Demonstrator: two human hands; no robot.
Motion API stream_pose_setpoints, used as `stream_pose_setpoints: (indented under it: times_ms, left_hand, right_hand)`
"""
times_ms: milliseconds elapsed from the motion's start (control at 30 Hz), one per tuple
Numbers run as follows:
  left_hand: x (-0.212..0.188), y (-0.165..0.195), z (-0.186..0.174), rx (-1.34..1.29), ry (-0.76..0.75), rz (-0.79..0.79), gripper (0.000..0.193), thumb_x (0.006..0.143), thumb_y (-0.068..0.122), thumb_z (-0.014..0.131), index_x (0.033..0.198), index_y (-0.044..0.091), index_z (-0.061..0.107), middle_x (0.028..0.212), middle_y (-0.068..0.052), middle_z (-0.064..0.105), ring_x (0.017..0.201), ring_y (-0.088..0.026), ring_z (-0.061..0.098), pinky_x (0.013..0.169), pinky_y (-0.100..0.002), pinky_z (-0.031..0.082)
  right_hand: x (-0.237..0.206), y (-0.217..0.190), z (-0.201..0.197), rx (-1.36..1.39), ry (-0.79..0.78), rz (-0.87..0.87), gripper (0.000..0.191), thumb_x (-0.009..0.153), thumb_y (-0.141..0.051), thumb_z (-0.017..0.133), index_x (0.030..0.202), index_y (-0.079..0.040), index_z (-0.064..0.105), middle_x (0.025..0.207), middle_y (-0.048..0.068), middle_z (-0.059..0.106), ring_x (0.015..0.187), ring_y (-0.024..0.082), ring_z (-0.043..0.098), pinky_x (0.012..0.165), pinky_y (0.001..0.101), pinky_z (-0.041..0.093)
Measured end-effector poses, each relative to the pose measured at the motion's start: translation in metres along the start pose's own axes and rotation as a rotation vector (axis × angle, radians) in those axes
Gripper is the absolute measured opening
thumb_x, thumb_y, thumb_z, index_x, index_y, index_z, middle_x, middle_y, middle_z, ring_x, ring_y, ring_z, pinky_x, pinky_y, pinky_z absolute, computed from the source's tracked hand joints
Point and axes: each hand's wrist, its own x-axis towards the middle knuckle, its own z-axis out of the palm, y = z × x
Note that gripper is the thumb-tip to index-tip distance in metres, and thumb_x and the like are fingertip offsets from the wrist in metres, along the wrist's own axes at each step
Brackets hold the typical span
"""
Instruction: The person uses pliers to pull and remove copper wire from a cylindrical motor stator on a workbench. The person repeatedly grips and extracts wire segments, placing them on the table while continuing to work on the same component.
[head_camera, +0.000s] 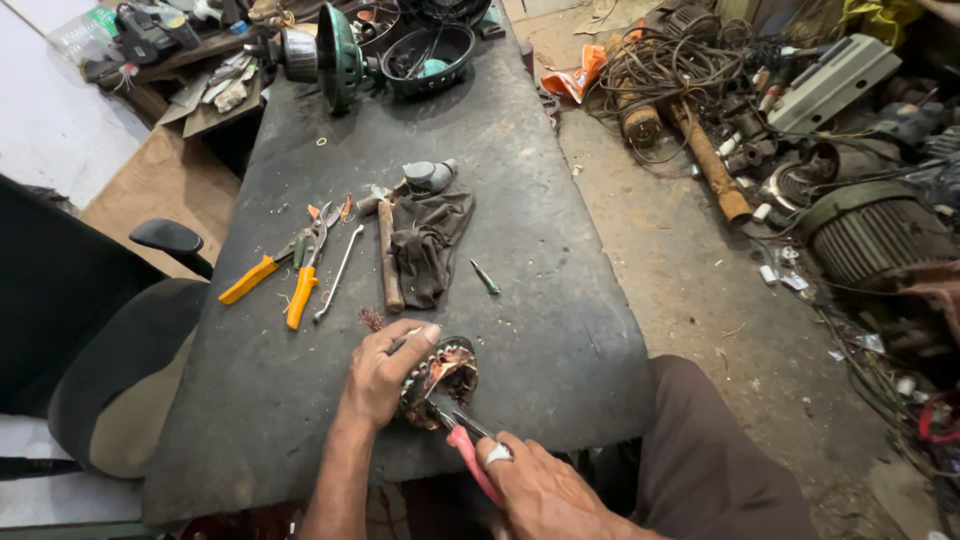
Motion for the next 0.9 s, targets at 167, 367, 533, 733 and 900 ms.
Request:
stream_pose_setpoints:
  times_ms: [167,367,533,733,900]
  left_hand:
    - [-0.001,0.001,-0.001,-0.056,0.015,0.013,0.05,0.084,0.048,0.063,0.095,0.002,0.077,0.077,-0.006,0.072,0.076,-0.014,0.065,0.071,-0.03,0.05]
    - [-0.003,-0.008,-0.003,-0.077,0.046,0.059,0.05,0.086,0.049,0.062,0.088,0.0,0.073,0.072,-0.005,0.066,0.072,-0.014,0.059,0.068,-0.031,0.047]
    - [-0.003,-0.01,-0.003,-0.063,0.063,0.044,0.05,0.086,0.05,0.062,0.086,0.001,0.073,0.07,-0.005,0.065,0.072,-0.014,0.057,0.068,-0.032,0.046]
    - [-0.006,-0.01,-0.004,-0.099,0.053,0.028,0.05,0.085,0.05,0.062,0.089,0.003,0.075,0.072,-0.005,0.07,0.072,-0.013,0.062,0.069,-0.031,0.049]
    - [-0.006,-0.011,-0.003,-0.13,0.034,0.033,0.048,0.085,0.048,0.064,0.091,0.002,0.075,0.073,-0.006,0.072,0.073,-0.013,0.063,0.069,-0.031,0.049]
  right_hand:
    - [-0.009,0.011,-0.004,0.108,-0.005,-0.071,0.066,0.085,-0.019,0.075,0.139,0.001,0.043,0.109,0.022,0.051,0.1,0.04,0.055,0.085,0.048,0.046]
    - [-0.022,0.015,-0.006,1.563,-0.212,0.576,0.07,0.072,0.0,0.061,0.141,-0.008,0.056,0.121,0.019,0.059,0.099,0.025,0.062,0.084,0.0344,0.044]
    - [-0.026,0.009,-0.017,1.903,-0.239,0.421,0.071,0.066,0.001,0.055,0.136,-0.011,0.06,0.12,0.028,0.065,0.112,0.035,0.067,0.103,0.039,0.05]
    - [-0.025,0.021,-0.017,1.944,-0.193,0.529,0.041,0.063,0.0,0.053,0.103,-0.001,0.061,0.098,0.02,0.067,0.099,0.035,0.071,0.099,0.0509,0.057]
    - [-0.018,0.026,0.001,1.448,-0.017,0.454,0.043,0.063,0.011,0.058,0.106,0.008,0.061,0.095,0.013,0.064,0.083,0.031,0.064,0.079,0.0405,0.056]
